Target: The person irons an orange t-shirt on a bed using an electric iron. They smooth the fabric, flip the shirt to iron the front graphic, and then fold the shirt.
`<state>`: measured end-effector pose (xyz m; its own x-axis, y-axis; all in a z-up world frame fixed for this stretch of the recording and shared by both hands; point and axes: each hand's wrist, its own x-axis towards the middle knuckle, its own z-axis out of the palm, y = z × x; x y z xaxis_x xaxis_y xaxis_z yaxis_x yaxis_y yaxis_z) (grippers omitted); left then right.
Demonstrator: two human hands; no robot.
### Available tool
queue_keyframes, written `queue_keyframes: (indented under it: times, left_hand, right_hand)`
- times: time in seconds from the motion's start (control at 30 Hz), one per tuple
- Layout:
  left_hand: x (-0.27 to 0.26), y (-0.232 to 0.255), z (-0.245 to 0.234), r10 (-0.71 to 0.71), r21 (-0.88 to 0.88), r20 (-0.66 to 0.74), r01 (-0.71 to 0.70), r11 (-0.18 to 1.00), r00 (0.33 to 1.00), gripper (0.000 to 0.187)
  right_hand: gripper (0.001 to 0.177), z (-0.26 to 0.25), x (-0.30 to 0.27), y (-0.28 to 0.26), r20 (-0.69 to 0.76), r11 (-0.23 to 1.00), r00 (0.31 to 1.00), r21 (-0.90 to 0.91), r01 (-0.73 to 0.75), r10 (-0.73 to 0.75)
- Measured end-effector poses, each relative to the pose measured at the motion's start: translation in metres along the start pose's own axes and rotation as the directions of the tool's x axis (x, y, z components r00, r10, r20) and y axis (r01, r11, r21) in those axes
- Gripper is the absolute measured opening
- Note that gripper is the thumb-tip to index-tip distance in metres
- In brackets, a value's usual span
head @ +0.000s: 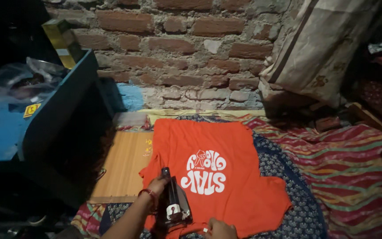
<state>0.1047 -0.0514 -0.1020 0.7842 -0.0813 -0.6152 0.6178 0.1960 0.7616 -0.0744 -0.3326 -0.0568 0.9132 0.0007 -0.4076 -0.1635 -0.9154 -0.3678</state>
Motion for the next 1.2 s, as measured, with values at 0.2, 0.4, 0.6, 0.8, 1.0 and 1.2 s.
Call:
queue_keyframes:
  times: [0.2,0.4,0.6,0.8,1.0,1.2]
  left_hand:
    - [-0.037,-0.039,-0.068,0.720,0.898,0.005,-0.320,0.303,0.694,0.032]
    - [-0.074,-0.060,-0.092,0.233,0.980,0.154,-0.179,0.091,0.960,0.055]
    - [-0.075,-0.059,-0.095,0.484,0.940,0.040,-0.197,0.277,0.874,0.031]
    - [-0.022,-0.002,-0.101,0.449,0.556,-0.264,-0.246,0.794,0.854,0.037]
    - [-0.006,0.052,-0.073,0.503,0.875,-0.261,-0.018,0.484,0.824,0.032]
    - [-0.003,0.053,-0.069,0.427,0.884,-0.287,0.065,0.464,0.858,0.028]
  right_hand:
    - [0.037,-0.024,-0.002,-0.043,-0.292,0.866,0.950,0.440,0.235,-0.110]
    - [0.054,-0.032,0.063,-0.138,-0.401,0.676,0.903,0.624,0.393,-0.155]
    - [0.060,-0.026,0.109,-0.173,-0.009,0.504,0.999,0.864,0.023,-0.030]
    - [0.031,-0.008,0.131,-0.163,0.216,0.320,0.970,0.932,-0.171,-0.111]
    - [0.030,-0.004,0.118,-0.168,0.210,0.427,0.975,0.890,-0.160,-0.073]
    - [0.033,-0.015,0.111,-0.179,0.248,0.472,0.968,0.858,-0.203,-0.034]
